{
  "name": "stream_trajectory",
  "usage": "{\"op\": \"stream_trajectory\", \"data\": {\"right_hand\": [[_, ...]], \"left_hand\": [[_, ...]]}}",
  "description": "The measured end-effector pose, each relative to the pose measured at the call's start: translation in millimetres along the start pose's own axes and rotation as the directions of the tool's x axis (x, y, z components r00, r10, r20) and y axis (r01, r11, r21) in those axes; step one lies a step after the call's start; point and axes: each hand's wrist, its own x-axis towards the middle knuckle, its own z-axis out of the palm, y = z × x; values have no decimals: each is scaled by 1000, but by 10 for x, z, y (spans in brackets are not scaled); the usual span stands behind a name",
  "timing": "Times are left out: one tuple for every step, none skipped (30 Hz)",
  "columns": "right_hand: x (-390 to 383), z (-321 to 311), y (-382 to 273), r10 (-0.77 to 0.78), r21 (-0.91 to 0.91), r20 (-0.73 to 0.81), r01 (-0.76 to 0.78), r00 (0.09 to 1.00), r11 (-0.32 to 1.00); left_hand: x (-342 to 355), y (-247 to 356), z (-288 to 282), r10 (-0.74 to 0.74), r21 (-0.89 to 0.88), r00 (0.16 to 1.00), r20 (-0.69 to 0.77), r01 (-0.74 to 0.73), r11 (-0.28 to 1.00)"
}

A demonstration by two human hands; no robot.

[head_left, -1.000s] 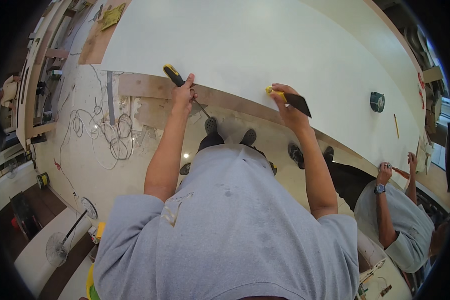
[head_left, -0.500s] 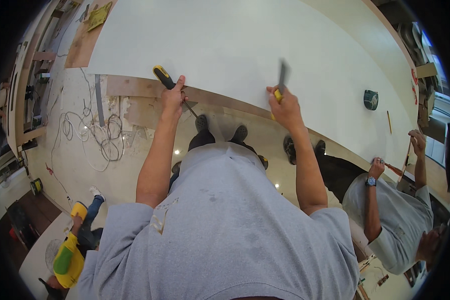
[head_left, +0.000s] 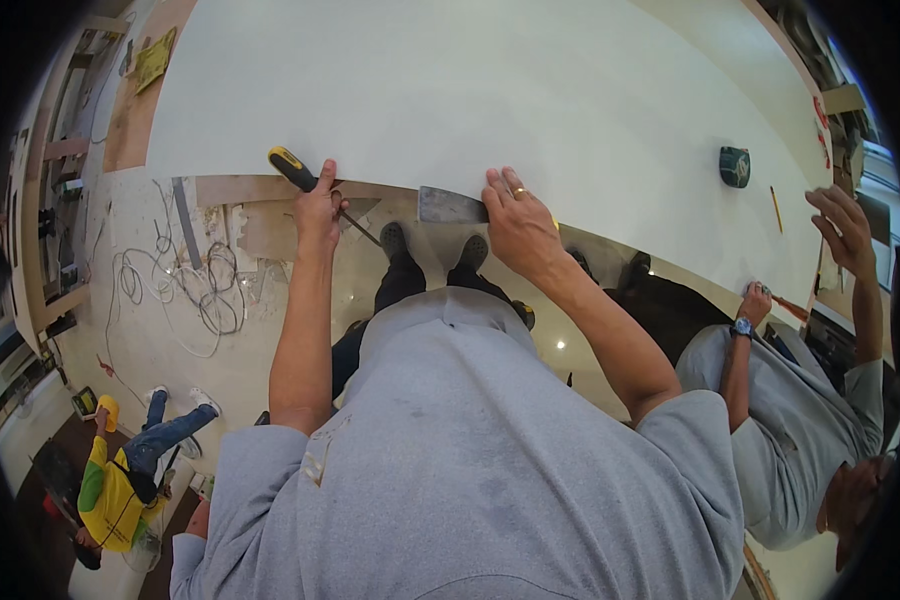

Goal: Repairing furniture by scraping off old laminate material, cleaning the area, and measuring new boards for installation.

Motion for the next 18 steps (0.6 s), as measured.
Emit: {"op": "stream_trajectory", "data": {"right_hand": [[-12,-13,-8,27,-20,66,-25,997,999],[-28,-23,-26,23,-18,3,-23,1000,1000],[-68,-46,-42,9,-2,7,-9,1000,1000],[-100,-70,-49,-9,15,10,9,1000,1000],[-154,-104,-59,-19,4,-7,19,1000,1000],[-219,-141,-67,12,37,18,-12,1000,999],[-255,-170,-79,51,64,132,-60,990,996],[-293,-201,-91,4,95,38,-7,999,995],[-318,-232,-96,44,202,9,-45,999,978],[-353,-257,-99,139,278,59,-149,989,949],[-371,-272,-88,103,295,-28,-90,994,951],[-385,-276,-66,153,408,-2,-138,988,902],[-417,-294,-11,253,499,28,-233,967,835],[-453,-299,61,279,514,7,-243,960,823],[-511,-314,152,346,511,25,-309,938,802],[-612,-352,296,411,500,-39,-339,911,797],[-692,-368,420,522,524,-38,-428,852,736],[-727,-348,530,567,563,-79,-433,820,704]], "left_hand": [[2,-3,7,-43,14,999,-12,44,999],[11,-12,9,11,-2,1000,-3,-11,1000],[14,-23,14,25,1,1000,-3,-25,1000],[19,-34,5,-3,21,999,-52,4,1000],[28,-50,12,59,-9,998,-2,-59,998],[38,-66,14,71,60,997,-30,-69,996],[34,-74,-4,32,145,996,-81,-20,989],[22,-70,-26,104,135,990,-97,-90,987],[3,-57,-47,106,196,991,-77,-89,977],[-25,-37,-70,66,267,997,-43,-52,962],[-59,-8,-97,56,320,998,-16,-48,946],[-108,22,-127,98,389,995,-11,-86,917],[-150,74,-144,90,463,995,39,-98,881],[-211,112,-147,35,405,994,105,-75,911],[-266,159,-133,67,506,991,115,-116,855],[-341,190,-118,25,528,988,154,-104,843],[-411,190,-75,65,544,978,197,-164,823],[-467,202,-39,42,596,983,178,-142,790]]}}
